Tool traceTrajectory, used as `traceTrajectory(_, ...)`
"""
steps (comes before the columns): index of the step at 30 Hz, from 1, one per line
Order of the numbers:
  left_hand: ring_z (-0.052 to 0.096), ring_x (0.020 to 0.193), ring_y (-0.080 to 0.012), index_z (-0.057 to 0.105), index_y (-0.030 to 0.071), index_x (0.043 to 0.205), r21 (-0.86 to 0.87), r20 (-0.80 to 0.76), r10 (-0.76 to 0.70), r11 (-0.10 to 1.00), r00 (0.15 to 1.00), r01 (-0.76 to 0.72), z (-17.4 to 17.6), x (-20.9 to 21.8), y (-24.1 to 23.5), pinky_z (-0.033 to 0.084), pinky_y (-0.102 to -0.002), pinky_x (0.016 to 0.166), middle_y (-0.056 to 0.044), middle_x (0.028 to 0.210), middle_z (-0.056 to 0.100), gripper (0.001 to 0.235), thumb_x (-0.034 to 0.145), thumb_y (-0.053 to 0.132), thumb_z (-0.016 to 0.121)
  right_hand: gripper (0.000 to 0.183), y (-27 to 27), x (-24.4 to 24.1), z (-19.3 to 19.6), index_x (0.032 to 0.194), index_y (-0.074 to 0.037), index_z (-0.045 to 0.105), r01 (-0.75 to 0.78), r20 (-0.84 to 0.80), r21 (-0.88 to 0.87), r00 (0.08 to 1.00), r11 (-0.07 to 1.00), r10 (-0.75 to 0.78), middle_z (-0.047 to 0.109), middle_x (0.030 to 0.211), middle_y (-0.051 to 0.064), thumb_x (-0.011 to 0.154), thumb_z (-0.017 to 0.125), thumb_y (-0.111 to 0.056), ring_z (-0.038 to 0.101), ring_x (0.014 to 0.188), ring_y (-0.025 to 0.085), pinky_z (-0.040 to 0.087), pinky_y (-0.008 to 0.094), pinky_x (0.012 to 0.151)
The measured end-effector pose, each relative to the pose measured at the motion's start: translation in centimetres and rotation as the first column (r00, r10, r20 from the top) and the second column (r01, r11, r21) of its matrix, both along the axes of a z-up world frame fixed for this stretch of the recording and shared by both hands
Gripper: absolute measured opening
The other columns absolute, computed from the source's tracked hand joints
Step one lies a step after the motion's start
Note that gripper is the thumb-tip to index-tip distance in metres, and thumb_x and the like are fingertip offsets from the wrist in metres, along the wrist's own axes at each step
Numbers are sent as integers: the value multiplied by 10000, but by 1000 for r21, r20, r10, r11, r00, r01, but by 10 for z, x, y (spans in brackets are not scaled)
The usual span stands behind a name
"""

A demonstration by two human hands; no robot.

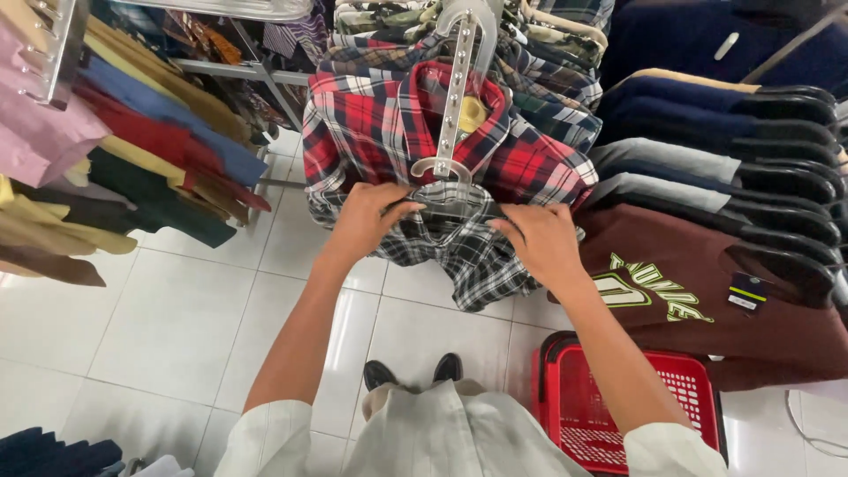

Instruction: The person inspects a red plaid shirt by unfolding it and examining the sleeves and body. Then the person retrieves a black and white plaid shirt from a red basket, unfolds it, and inspects the collar and body.

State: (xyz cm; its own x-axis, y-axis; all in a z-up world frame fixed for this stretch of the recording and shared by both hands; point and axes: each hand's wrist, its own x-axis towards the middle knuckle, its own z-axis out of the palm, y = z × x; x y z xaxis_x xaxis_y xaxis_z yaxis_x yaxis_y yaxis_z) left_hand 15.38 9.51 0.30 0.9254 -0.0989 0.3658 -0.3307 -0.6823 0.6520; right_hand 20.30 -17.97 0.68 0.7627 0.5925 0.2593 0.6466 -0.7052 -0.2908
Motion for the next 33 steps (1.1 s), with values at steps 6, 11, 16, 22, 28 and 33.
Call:
traceTrajectory(6,657,789,-292,677,60,1034,-20,-40,68,997,997,-69,14,-28,23,459,-397,841,-143,839,684,257,883,262,631,241,-42,11,-6,992,-218,638,33,-260,37,965,999,-22,664,741,94,958,445,-357,619,742,354,477,435,703)
traceTrajectory(11,563,1074,-271,574,150,1168,-100,-253,427,881,868,-462,-20,-59,78,408,-398,945,-74,1088,637,550,682,275,800,331,-101,4,-71,857,35,670,318,-647,91,739,944,-186,679,801,235,780,712,-285,636,758,402,462,462,727)
traceTrajectory(16,605,907,-267,631,131,1030,275,-427,629,775,650,-569,-151,-100,122,406,-449,899,-54,872,659,308,775,281,715,486,-134,1,-176,652,42,556,429,-627,-167,649,888,-431,535,532,153,840,618,-402,575,556,281,460,373,534)
traceTrajectory(22,581,963,-234,491,194,1176,264,-470,832,451,295,-853,-247,-130,127,434,-430,798,3,1000,593,374,851,291,647,185,-128,-21,-239,917,-108,642,683,-532,-174,541,710,-651,619,674,103,831,552,-245,649,699,279,528,372,628)
traceTrajectory(28,598,1000,-322,473,97,1225,-7,-731,525,634,437,-774,-232,-104,77,490,-437,867,-118,1090,603,462,850,299,653,789,-58,-9,-179,1396,46,202,744,-973,87,207,662,-105,381,1329,305,795,658,-183,389,1238,362,386,435,977)
traceTrajectory(33,621,969,-273,512,110,1233,-317,-789,329,504,518,-803,-251,-83,72,475,-378,884,-142,1080,630,494,806,238,727,954,-37,-11,-198,1433,13,114,870,-990,11,78,493,-115,134,1472,239,789,754,-282,182,1369,347,278,458,1068)
